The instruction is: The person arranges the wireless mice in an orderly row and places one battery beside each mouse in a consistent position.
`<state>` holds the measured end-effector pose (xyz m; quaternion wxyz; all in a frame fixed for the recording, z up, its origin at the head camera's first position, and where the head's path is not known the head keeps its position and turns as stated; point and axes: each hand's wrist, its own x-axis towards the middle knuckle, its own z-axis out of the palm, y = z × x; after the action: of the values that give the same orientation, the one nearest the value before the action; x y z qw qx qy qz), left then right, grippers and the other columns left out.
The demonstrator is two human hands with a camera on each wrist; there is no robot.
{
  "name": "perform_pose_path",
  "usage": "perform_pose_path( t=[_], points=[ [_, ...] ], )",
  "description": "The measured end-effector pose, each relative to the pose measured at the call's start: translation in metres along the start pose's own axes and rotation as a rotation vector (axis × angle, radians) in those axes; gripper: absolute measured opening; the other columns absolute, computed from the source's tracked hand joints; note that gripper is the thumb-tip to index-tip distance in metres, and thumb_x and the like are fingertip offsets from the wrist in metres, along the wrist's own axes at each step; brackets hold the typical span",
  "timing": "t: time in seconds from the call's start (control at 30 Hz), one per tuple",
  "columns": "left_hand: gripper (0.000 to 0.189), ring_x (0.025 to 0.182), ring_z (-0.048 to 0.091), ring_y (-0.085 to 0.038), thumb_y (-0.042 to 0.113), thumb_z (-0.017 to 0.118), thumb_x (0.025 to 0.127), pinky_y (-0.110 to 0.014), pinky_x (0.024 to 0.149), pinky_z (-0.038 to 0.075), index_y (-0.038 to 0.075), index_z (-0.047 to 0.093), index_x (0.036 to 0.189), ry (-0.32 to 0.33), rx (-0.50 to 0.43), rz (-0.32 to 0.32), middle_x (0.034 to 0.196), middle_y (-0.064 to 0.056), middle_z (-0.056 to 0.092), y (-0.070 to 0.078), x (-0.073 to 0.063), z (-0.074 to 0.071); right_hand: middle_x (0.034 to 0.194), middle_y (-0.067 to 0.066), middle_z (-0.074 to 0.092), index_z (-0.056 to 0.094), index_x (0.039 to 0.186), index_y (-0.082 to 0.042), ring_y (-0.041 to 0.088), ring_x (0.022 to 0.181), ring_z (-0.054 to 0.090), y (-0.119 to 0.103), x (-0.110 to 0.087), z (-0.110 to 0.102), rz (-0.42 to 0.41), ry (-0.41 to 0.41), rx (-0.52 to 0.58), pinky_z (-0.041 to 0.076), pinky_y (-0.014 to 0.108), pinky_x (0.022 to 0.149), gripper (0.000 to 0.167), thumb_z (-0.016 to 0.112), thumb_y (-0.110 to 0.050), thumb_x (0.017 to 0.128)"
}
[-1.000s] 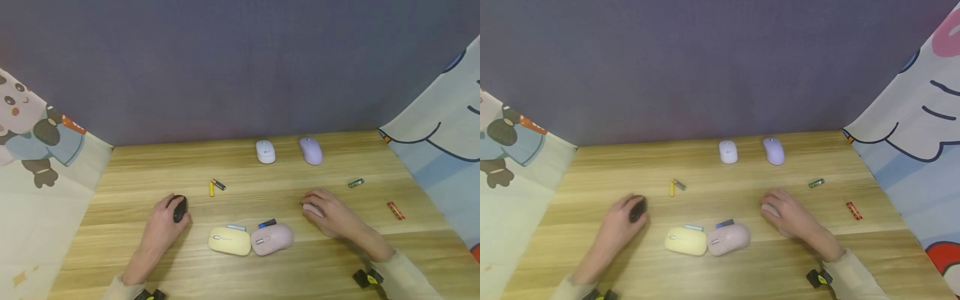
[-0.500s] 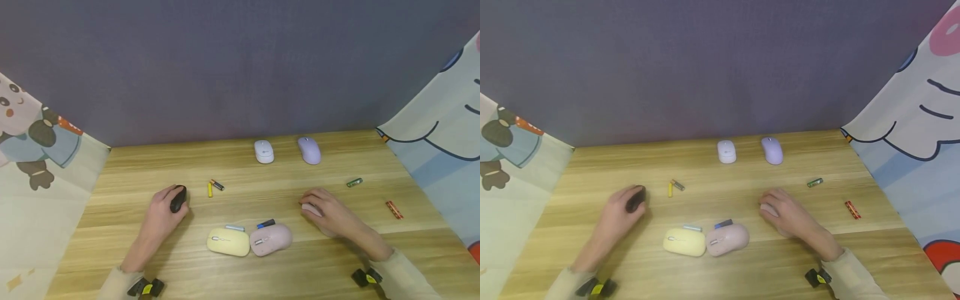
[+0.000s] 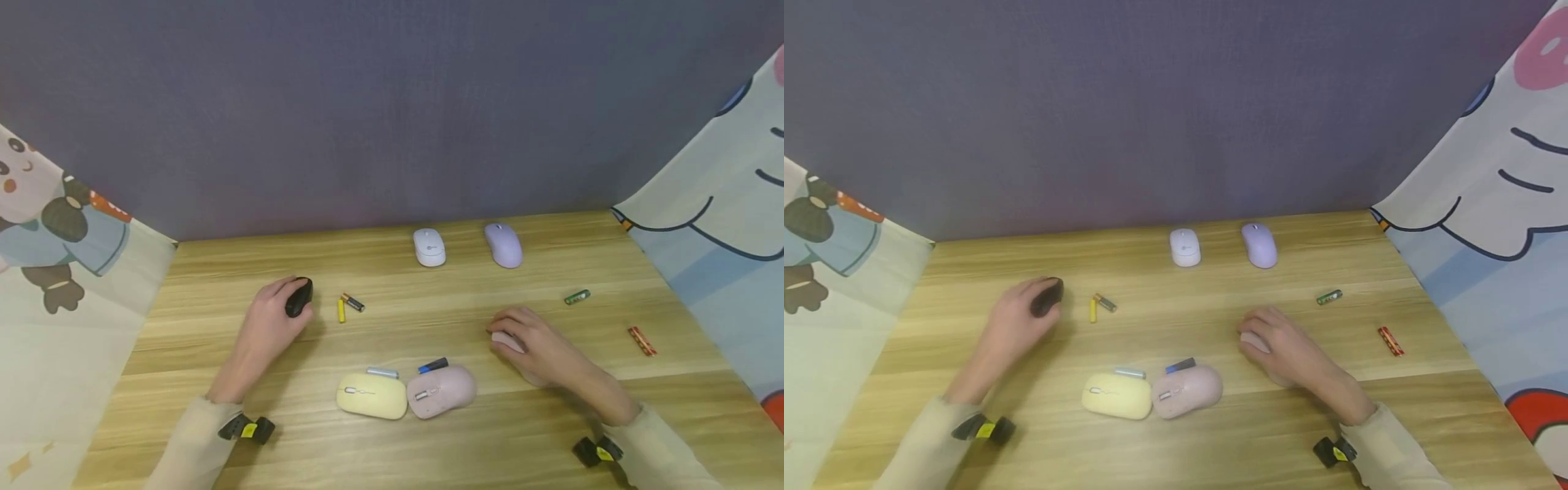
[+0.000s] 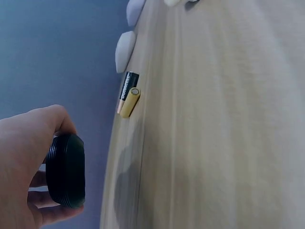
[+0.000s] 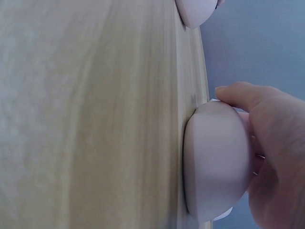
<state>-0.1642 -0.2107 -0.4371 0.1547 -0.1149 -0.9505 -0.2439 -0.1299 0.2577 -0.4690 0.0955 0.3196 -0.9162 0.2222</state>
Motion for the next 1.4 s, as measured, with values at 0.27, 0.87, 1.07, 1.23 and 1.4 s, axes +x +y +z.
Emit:
perform_pose_path(
  t=[0.27,0.87,1.07,1.23,1.4],
  points=[
    [0.048,0.121,0.061,-0.047,0.022,0.07,0.087,-0.059,0.102,0.053,0.002,0.068,0.131,-0.067,0.019,0.003,0.132,-0.025,0.066,0.006,0.024,0.01,0.118,0.004,0.068,0.074,0.112,-0.011,0.025,0.112,0.064,-0.001,0.0,-0.001,0.007,-0.015,-0.004,0.058,0.047,0.092,0.021,0.078,-0.013,0.092],
    [0.048,0.121,0.062,-0.043,0.022,0.07,0.089,-0.054,0.104,0.053,-0.001,0.067,0.131,-0.114,-0.014,0.006,0.131,-0.024,0.066,0.012,0.077,0.042,0.117,0.005,0.069,0.074,0.112,-0.01,0.025,0.111,0.065,-0.002,-0.001,-0.001,0.028,-0.018,-0.011,0.058,0.048,0.093,0.021,0.078,-0.014,0.092],
    [0.05,0.122,0.061,-0.043,0.023,0.069,0.09,-0.055,0.106,0.052,0.0,0.064,0.135,-0.129,-0.008,0.001,0.133,-0.023,0.065,0.01,0.089,0.052,0.118,0.006,0.069,0.074,0.113,-0.009,0.025,0.113,0.065,-0.001,0.0,0.0,0.039,-0.029,-0.002,0.057,0.048,0.094,0.022,0.077,-0.015,0.093],
    [0.052,0.122,0.061,-0.042,0.025,0.068,0.091,-0.053,0.103,0.055,0.0,0.063,0.136,-0.148,-0.008,0.001,0.134,-0.024,0.064,0.012,0.097,0.059,0.117,0.005,0.069,0.075,0.112,-0.008,0.024,0.112,0.065,0.0,0.002,-0.001,0.03,-0.03,0.004,0.058,0.047,0.093,0.021,0.078,-0.015,0.092],
    [0.053,0.119,0.061,-0.041,0.026,0.068,0.09,-0.051,0.1,0.057,-0.001,0.063,0.136,-0.168,0.004,-0.016,0.132,-0.024,0.064,0.013,0.103,0.065,0.116,0.005,0.069,0.075,0.111,-0.008,0.023,0.111,0.065,0.001,0.002,-0.001,0.022,-0.023,0.007,0.058,0.046,0.093,0.022,0.079,-0.015,0.091]
  ],
)
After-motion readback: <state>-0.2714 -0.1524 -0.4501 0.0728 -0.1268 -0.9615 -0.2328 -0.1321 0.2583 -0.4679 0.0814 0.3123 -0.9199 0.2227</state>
